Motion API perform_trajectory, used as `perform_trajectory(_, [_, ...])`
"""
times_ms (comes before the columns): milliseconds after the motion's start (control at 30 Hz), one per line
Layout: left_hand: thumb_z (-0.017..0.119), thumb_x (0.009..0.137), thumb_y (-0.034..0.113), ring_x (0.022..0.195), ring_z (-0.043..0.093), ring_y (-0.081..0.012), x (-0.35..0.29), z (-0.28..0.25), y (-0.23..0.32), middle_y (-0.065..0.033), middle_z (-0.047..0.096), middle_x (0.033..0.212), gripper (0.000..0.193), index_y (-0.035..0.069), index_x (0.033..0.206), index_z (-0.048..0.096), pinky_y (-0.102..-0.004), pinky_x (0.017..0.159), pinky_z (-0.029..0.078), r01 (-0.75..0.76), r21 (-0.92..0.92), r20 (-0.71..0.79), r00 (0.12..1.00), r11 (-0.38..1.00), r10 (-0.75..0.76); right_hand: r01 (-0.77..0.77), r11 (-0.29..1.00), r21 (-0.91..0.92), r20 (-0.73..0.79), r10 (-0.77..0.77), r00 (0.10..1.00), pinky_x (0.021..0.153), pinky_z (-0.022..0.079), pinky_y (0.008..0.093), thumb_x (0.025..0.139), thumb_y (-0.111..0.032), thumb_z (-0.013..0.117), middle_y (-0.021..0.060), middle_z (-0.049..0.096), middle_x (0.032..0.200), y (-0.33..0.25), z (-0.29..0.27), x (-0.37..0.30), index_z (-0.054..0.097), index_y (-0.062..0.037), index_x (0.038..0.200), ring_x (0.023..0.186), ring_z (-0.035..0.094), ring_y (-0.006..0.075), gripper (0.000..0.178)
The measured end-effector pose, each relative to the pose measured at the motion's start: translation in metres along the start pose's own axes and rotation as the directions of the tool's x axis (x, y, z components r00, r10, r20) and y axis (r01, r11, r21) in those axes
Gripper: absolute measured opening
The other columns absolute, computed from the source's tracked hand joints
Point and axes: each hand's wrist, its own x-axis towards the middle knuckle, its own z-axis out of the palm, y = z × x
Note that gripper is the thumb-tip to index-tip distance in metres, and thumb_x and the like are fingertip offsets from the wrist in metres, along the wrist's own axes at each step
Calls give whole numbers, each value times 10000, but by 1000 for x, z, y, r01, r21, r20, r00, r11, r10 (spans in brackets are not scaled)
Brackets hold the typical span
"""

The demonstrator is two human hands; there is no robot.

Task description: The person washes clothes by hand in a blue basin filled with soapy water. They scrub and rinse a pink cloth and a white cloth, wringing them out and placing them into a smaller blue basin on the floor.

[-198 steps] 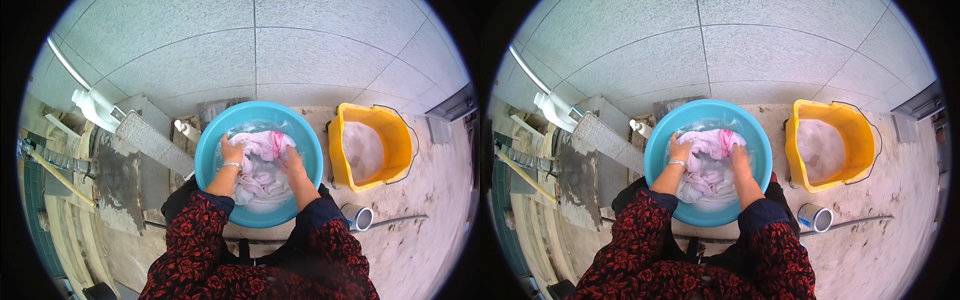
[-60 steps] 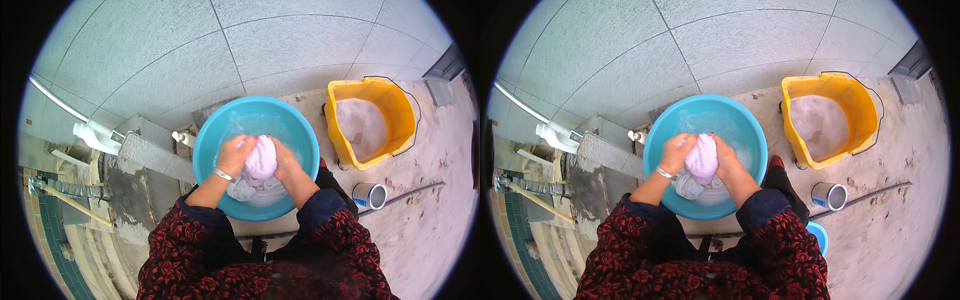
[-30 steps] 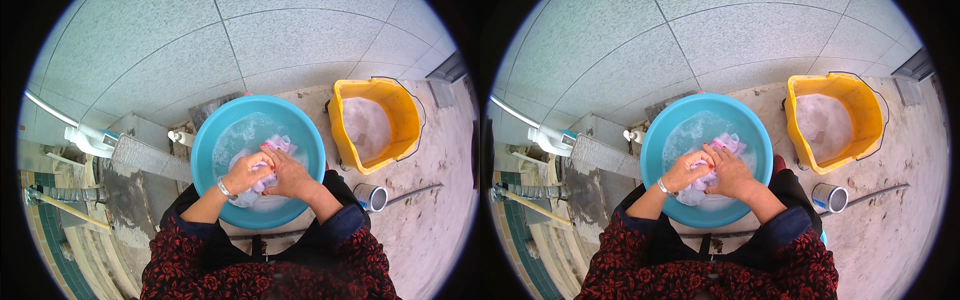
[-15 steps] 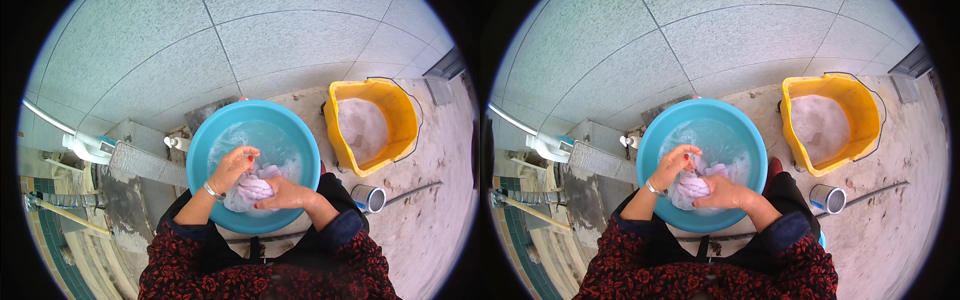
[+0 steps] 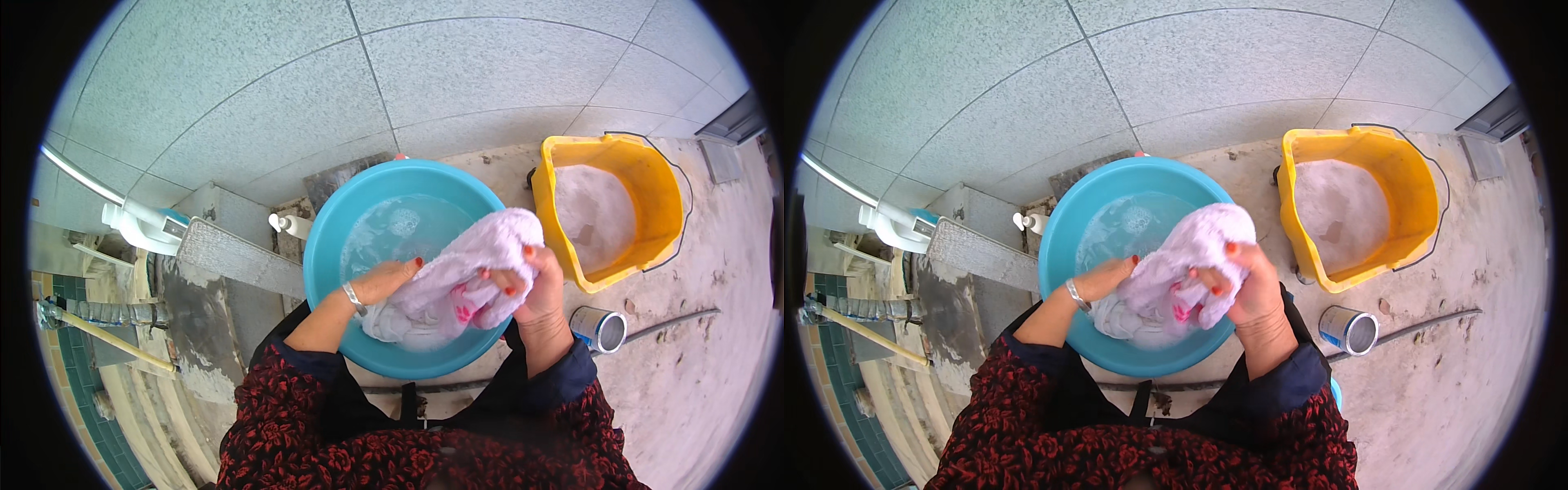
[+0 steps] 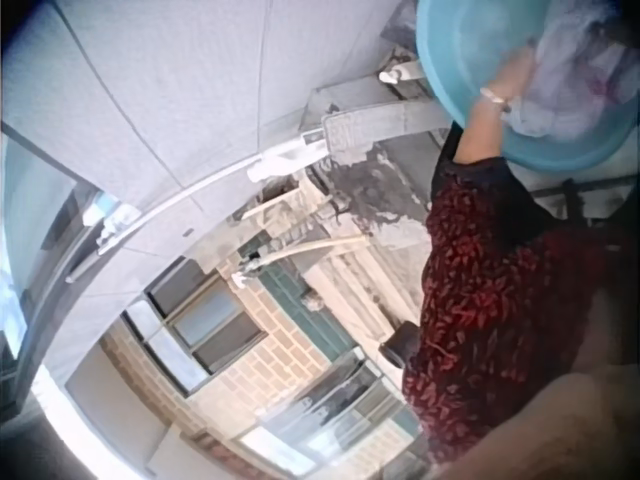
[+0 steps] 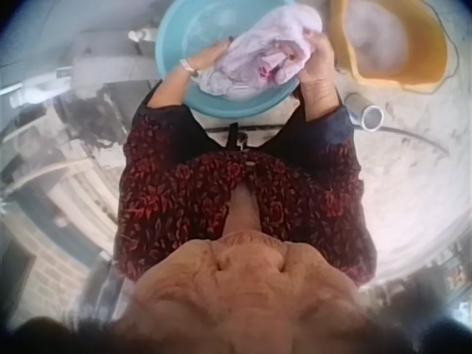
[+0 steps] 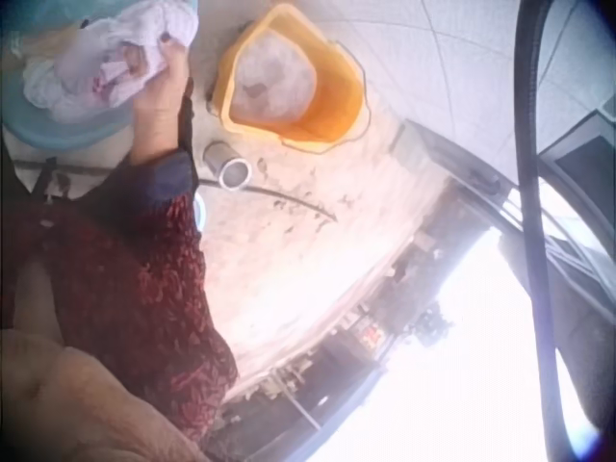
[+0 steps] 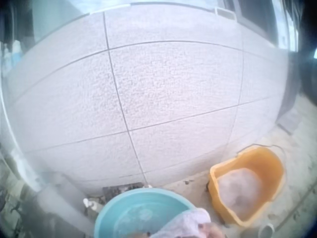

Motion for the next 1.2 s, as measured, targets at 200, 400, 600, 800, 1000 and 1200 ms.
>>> perform_trajectory(200, [668, 755, 148, 918, 537, -106, -34, -31, 7, -45, 591, 1022, 430, -22, 1127, 533, -258, 811, 431, -271, -381, -222, 955, 884, 197, 104, 994, 38, -114, -99, 989, 652, 433, 321, 794, -239, 473, 1, 378, 452, -2, -8, 13, 537, -23, 919, 419, 356, 119, 257])
perform_trajectory(400, [687, 744, 126, 877, 555, -105, -61, -47, 19, -49, 604, 977, 393, -8, 1088, 552, -260, 781, 452, -555, -407, -502, 799, 726, 330, 30, 999, 19, -75, -28, 997, 622, 425, 313, 791, -238, 489, 20, 403, 487, 2, -5, 19, 532, -24, 911, 451, 381, 137, 248])
perform_trajectory(600, [654, 770, 126, 851, 565, -113, -63, -44, 16, -53, 608, 964, 340, -17, 1062, 556, -247, 771, 452, -520, -425, -548, 800, 741, 247, 3, 1000, 19, -72, -1, 997, 623, 422, 320, 803, -247, 476, 17, 393, 490, 8, -4, 23, 522, -32, 909, 453, 378, 140, 244])
perform_trajectory(800, [603, 812, 135, 870, 573, -126, -58, -44, 11, -79, 607, 989, 306, -35, 1062, 559, -256, 774, 458, -474, -563, -496, 849, 677, 182, -28, 999, 17, -142, 31, 989, 614, 421, 324, 820, -265, 456, 13, 380, 494, 9, -5, 26, 512, -50, 878, 450, 360, 141, 229])
perform_trajectory(1000, [611, 800, 186, 889, 588, -150, -44, -38, 15, -109, 612, 1005, 347, -25, 1070, 559, -271, 786, 463, -385, -628, -505, 863, 676, 22, -148, 989, -23, -223, 140, 965, 573, 431, 318, 815, -286, 523, 22, 411, 502, 11, -17, 35, 513, -65, 865, 455, 394, 141, 227])
perform_trajectory(1200, [684, 682, 382, 914, 602, -275, 35, -16, -56, -175, 606, 1026, 535, 13, 1053, 571, -326, 805, 468, 188, 114, -642, 763, 975, -72, -398, 485, -779, -469, -29, 883, 702, 473, 364, 760, -274, 634, 144, 582, 868, 68, -83, 69, 440, -44, 1190, 713, 581, 227, 524])
